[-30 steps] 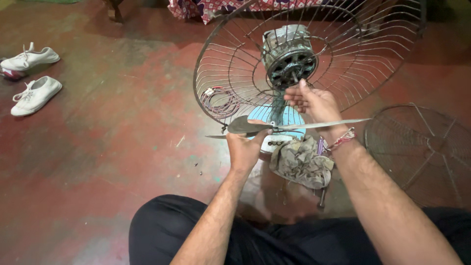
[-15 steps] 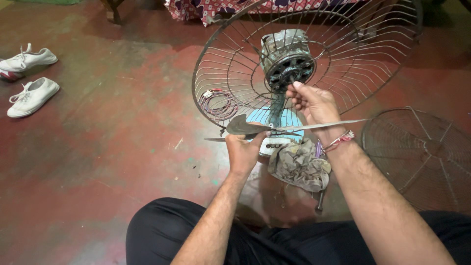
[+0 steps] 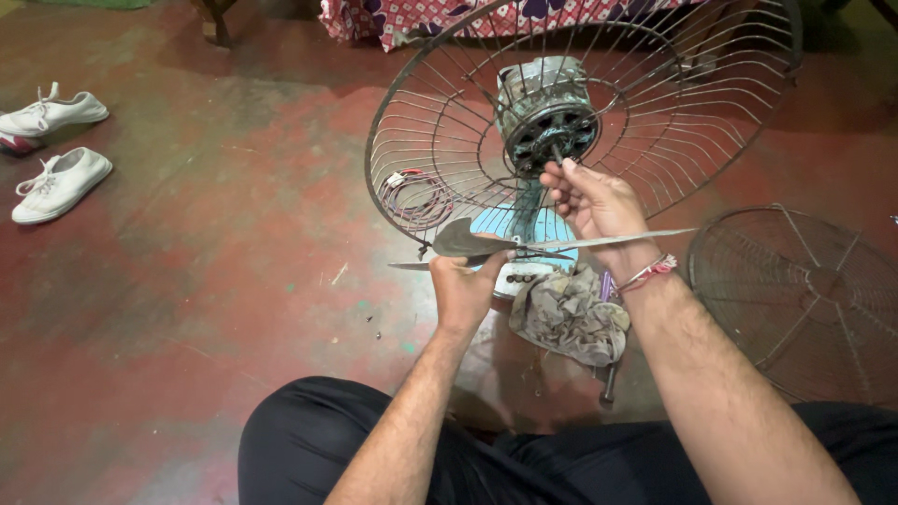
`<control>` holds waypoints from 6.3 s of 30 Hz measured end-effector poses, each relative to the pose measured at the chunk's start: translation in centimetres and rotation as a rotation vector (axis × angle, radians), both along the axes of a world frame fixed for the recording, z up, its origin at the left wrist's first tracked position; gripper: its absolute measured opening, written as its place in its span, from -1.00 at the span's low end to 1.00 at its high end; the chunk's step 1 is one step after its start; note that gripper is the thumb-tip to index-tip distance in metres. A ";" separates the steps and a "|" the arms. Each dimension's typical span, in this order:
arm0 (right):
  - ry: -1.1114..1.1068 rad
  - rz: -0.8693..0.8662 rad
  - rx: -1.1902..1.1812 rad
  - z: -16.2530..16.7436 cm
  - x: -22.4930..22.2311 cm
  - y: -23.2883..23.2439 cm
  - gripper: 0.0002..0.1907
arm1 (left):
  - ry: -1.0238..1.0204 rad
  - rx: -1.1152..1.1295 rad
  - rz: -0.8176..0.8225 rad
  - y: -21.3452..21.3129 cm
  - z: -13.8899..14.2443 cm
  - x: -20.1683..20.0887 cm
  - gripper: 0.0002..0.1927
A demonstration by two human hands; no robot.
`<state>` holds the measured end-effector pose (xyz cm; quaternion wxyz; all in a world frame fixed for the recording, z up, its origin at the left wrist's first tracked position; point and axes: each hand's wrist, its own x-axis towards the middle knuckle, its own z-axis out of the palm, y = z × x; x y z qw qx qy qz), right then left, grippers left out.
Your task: The person sits on the floor in front of a pedestal fan, unscrews and works on the front grille and motor hub by hand, wipes the motor housing and surrounding parts with a cloth, and then handles and repositions the fan blades on the motor.
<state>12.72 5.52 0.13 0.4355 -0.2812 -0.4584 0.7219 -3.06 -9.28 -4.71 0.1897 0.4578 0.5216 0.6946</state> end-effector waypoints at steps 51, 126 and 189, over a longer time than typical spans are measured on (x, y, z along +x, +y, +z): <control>-0.333 0.086 0.418 -2.4 1.8 -4.0 -0.53 | 0.017 0.031 -0.015 -0.3 0.4 0.2 -0.90; 0.055 0.190 0.212 -8.9 3.4 -6.0 -0.71 | 0.232 0.068 0.117 -2.3 -0.1 3.4 -0.51; -0.514 -0.521 0.936 -0.1 -0.5 -3.0 -0.90 | 0.379 0.193 0.313 5.4 4.2 2.2 -0.84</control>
